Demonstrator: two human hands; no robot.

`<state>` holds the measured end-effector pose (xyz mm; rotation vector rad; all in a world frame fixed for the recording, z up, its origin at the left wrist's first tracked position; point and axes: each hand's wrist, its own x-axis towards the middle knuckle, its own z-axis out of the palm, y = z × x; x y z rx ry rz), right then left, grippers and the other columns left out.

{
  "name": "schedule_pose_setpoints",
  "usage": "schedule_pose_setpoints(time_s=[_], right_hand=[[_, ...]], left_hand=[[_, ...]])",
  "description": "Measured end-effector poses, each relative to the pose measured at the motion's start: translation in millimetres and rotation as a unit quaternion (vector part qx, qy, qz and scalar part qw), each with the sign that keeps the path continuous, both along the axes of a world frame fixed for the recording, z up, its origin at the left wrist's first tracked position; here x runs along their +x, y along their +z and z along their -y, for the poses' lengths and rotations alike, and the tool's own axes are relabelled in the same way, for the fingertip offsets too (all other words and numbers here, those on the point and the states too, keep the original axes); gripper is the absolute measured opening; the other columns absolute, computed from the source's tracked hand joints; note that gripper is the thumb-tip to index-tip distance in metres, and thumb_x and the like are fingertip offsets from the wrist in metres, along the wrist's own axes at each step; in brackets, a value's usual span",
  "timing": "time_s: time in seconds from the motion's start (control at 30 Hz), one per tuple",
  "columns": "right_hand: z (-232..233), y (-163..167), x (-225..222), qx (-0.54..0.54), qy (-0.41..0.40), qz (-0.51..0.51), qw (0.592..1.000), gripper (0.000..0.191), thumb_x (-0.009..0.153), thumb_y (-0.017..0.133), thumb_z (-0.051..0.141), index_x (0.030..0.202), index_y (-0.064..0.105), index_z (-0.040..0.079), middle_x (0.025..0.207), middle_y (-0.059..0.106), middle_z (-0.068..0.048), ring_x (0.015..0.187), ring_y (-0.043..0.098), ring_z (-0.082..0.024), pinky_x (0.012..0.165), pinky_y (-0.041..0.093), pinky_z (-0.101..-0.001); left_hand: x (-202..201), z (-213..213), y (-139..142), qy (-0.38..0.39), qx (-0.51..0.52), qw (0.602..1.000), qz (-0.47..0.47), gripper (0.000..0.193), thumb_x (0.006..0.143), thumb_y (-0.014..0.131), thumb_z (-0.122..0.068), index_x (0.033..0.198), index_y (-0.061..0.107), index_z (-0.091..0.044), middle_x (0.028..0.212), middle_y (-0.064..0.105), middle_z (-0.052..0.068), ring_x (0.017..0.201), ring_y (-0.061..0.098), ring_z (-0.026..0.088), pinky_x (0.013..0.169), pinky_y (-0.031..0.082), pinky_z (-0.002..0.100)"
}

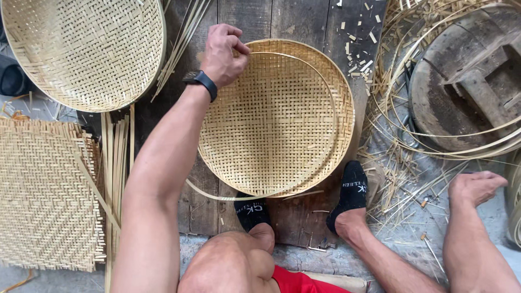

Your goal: The person sits on the floor and weaves a thin bamboo strip into a circular frame to form a basket rim. They then fit the rim onto a pre-woven basket base and press it into place.

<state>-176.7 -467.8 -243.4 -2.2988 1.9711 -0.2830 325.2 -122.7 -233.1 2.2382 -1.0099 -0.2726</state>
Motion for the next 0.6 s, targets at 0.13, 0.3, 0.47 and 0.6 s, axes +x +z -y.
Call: schedule_pose_setpoints(time_s=[0.13,0.3,0.47,0.6], right_hand=[[19.1,6.8,3.2,0.024,-0.003,0.044,0.999,0.013,0.109,0.053,0.013,0.116,0.05,0.002,0.102,0.066,-0.02,0.089,0.066,-0.035,0.076,0.047,-0.047],[33.2,25.1,43.6,0.151,0.026,0.254,0.955,0.015,0.113,0.061,0.018,0.115,0.054,0.004,0.1,0.068,-0.014,0.081,0.066,-0.025,0.065,0.048,-0.0369],[-16.6,59.7,142.6,0.266,0.161,0.488,0.816,0.019,0.116,0.069,0.023,0.114,0.058,0.007,0.098,0.07,-0.009,0.073,0.066,-0.015,0.054,0.05,-0.0269],[-71.1,79.4,215.8,0.378,0.206,0.5,0.751,0.009,0.109,0.078,0.002,0.113,0.071,-0.003,0.106,0.073,-0.015,0.084,0.071,-0.017,0.071,0.061,-0.0289]], left_hand=[[-5.1,-3.8,-4.1,-0.001,0.082,0.997,0.007,0.019,0.081,0.069,0.006,0.096,0.066,-0.005,0.123,0.062,0.015,0.122,0.058,0.03,0.112,0.05,0.042],[-14.3,17.1,-4.1,-0.086,0.033,0.985,0.143,0.034,0.077,0.087,-0.016,0.103,0.067,-0.005,0.128,0.06,0.019,0.126,0.054,0.036,0.113,0.043,0.049],[-19.3,29.5,-12.0,-0.056,-0.001,0.982,0.178,0.021,0.085,0.086,-0.019,0.093,0.069,-0.011,0.133,0.062,0.013,0.126,0.056,0.031,0.11,0.047,0.047],[-17.9,21.9,-15.4,-0.057,-0.007,0.995,0.078,0.015,0.087,0.081,-0.009,0.097,0.069,-0.004,0.126,0.067,0.014,0.117,0.062,0.03,0.099,0.053,0.043]])
